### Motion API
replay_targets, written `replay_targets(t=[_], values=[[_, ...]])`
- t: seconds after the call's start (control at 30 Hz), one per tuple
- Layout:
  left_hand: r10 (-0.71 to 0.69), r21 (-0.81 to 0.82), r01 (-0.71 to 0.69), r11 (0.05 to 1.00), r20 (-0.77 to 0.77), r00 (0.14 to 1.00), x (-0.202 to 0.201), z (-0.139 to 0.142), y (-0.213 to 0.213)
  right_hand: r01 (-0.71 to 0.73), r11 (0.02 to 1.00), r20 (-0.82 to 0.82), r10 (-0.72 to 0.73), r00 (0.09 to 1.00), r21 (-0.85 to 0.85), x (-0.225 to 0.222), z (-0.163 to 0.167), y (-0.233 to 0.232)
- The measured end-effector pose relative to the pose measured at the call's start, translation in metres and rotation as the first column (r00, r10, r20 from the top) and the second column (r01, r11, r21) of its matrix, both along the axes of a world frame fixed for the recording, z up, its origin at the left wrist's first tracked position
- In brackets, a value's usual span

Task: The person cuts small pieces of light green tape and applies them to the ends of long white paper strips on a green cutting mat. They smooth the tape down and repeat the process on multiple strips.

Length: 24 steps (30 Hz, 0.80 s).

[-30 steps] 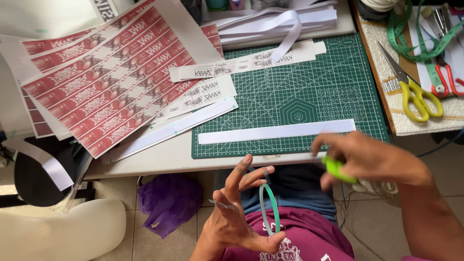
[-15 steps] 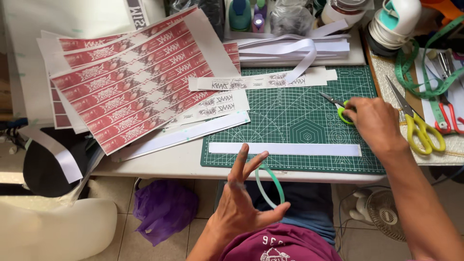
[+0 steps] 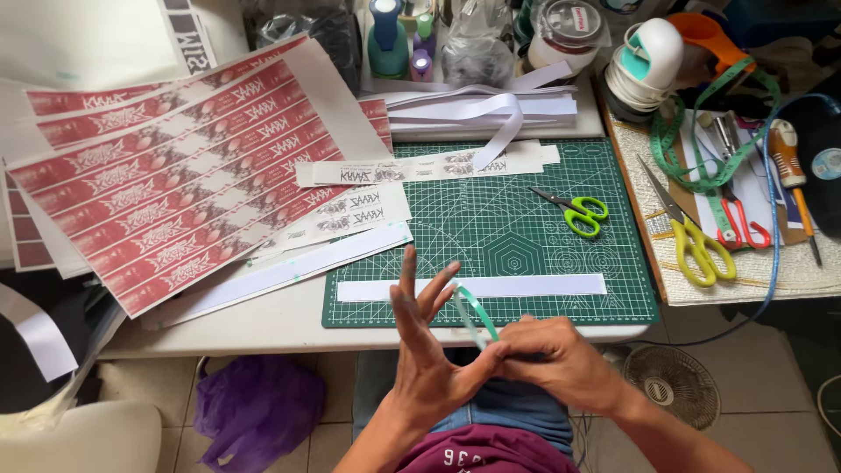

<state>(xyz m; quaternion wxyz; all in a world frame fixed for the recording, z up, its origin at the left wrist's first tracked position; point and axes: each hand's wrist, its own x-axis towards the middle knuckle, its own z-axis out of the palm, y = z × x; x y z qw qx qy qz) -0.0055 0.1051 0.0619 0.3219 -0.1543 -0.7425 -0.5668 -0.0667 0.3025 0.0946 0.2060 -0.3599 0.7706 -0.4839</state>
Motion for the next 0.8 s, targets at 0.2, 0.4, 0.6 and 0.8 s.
replay_targets(t=[0.2, 0.4, 0.6, 0.8], values=[[-0.090, 0.096, 0.087, 0.992, 0.024, 0.996, 0.000, -0.015, -0.007, 0.338, 0.923, -0.592, -0.171, 0.788, 0.183, -0.099, 0.002, 0.042], [-0.117, 0.003, 0.117, 0.993, -0.025, 0.993, 0.005, -0.035, -0.012, 0.652, 0.690, -0.886, -0.034, 0.462, 0.313, -0.175, -0.006, 0.063], [-0.064, -0.185, 0.052, 0.981, -0.064, 0.996, 0.002, -0.051, -0.014, 0.587, 0.805, -0.412, -0.508, 0.757, 0.087, -0.108, -0.011, 0.012], [-0.030, -0.333, -0.009, 0.943, -0.112, 0.993, 0.001, -0.060, -0.012, 0.315, 0.947, 0.384, -0.271, 0.883, -0.056, -0.035, -0.007, -0.030]])
